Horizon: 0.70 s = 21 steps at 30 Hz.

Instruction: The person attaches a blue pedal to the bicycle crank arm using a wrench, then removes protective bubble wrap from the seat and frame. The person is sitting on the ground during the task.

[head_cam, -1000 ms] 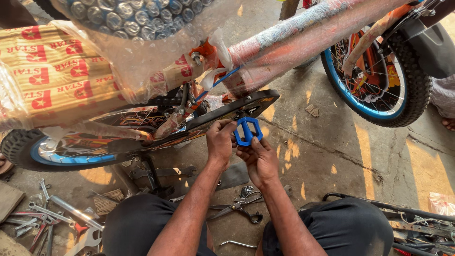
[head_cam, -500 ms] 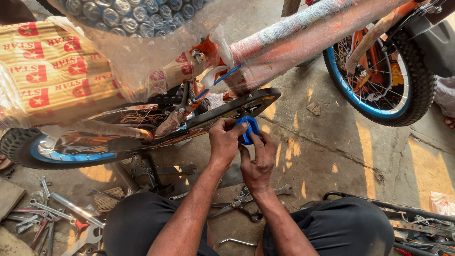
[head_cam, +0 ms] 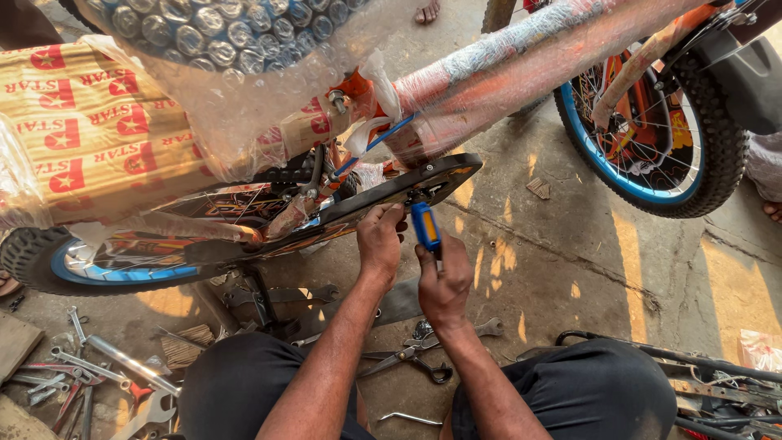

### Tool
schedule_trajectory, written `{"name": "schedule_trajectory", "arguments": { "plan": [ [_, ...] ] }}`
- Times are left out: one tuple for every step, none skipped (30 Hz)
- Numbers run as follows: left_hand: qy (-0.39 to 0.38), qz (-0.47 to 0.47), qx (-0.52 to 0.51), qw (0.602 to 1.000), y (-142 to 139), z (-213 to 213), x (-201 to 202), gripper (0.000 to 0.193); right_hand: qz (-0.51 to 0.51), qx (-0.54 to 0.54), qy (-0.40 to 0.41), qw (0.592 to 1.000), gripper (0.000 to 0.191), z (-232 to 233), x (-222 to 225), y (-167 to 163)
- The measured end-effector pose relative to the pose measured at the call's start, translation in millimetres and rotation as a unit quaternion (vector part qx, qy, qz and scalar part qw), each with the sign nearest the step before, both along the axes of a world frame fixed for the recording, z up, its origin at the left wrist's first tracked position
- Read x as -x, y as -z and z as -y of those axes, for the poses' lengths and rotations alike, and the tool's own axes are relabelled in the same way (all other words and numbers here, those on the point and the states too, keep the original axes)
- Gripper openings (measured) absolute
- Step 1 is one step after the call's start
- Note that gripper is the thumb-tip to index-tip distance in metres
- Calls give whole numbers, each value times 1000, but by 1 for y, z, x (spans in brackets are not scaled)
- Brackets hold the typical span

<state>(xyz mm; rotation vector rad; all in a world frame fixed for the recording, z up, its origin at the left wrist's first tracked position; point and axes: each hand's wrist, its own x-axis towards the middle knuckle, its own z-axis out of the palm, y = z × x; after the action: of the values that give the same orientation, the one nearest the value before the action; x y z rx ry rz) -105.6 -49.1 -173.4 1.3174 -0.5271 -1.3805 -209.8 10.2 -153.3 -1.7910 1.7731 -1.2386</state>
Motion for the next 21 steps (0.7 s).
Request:
{"name": "schedule_trajectory", "arguments": {
  "plan": [
    [3, -1, 6, 1000, 0, 0, 0, 33, -47, 47, -12, 998, 36, 0, 0, 0],
    [5, -2, 12, 1000, 1, 0, 0, 33, -94, 93, -24, 991, 37, 0, 0, 0],
    [6, -3, 16, 1000, 1, 0, 0, 33, -96, 100, -21, 990, 37, 0, -1, 0],
    [16, -5, 17, 1000, 1, -1, 0, 34, -97, 106, -18, 989, 37, 0, -1, 0],
    [26, -7, 19, 999, 0, -2, 0, 35, -99, 114, -13, 989, 37, -1, -1, 0],
    [38, -9, 22, 999, 0, -2, -1, 36, -37, 66, 0, 997, 36, -1, -2, 0],
    [45, -5, 15, 999, -1, -3, -1, 35, 23, 17, 14, 999, 36, -1, -2, 0],
    [53, -3, 7, 999, -2, -3, -1, 35, 83, -35, 27, 996, 35, -1, -3, 0],
    [62, 0, 0, 998, -4, -4, -1, 34, 76, -12, 18, 997, 34, -1, -3, 1],
    [65, -12, 4, 998, -5, -3, -1, 35, 70, 12, 9, 997, 34, -2, -3, 1],
    [66, -24, 9, 997, -6, -3, 0, 37, 65, 37, -1, 997, 34, -2, -4, 2],
    [66, -36, 14, 997, -7, -3, 0, 39, 71, 33, -1, 997, 33, -2, -4, 2],
    [70, -35, 13, 997, -8, -3, 0, 37, 77, 28, -1, 997, 33, -2, -4, 3],
    [74, -35, 12, 997, -8, -3, 0, 35, 83, 21, 1, 996, 32, -2, -5, 3],
    [79, -35, 11, 996, -8, -3, 0, 33, 89, 17, -4, 996, 31, -2, -5, 4],
    [79, -35, 19, 996, -7, -3, 0, 33, 95, 13, -9, 995, 30, -2, -5, 5],
    [79, -35, 25, 996, -5, -4, -1, 34, 101, 6, -12, 995, 28, -3, -5, 6],
    [81, -35, 31, 996, -3, -4, -1, 34, 31, 49, -16, 998, 31, -3, -5, 6],
    [78, -53, 42, 995, -1, -5, -1, 33, -39, 93, -20, 995, 34, -3, -5, 7],
    [75, -70, 55, 993, 1, -5, -1, 32, -110, 137, -24, 984, 37, -3, -5, 8],
    [70, -87, 67, 992, 3, -5, -1, 31, -99, 139, -23, 985, 37, -3, -5, 9]
  ]
}}
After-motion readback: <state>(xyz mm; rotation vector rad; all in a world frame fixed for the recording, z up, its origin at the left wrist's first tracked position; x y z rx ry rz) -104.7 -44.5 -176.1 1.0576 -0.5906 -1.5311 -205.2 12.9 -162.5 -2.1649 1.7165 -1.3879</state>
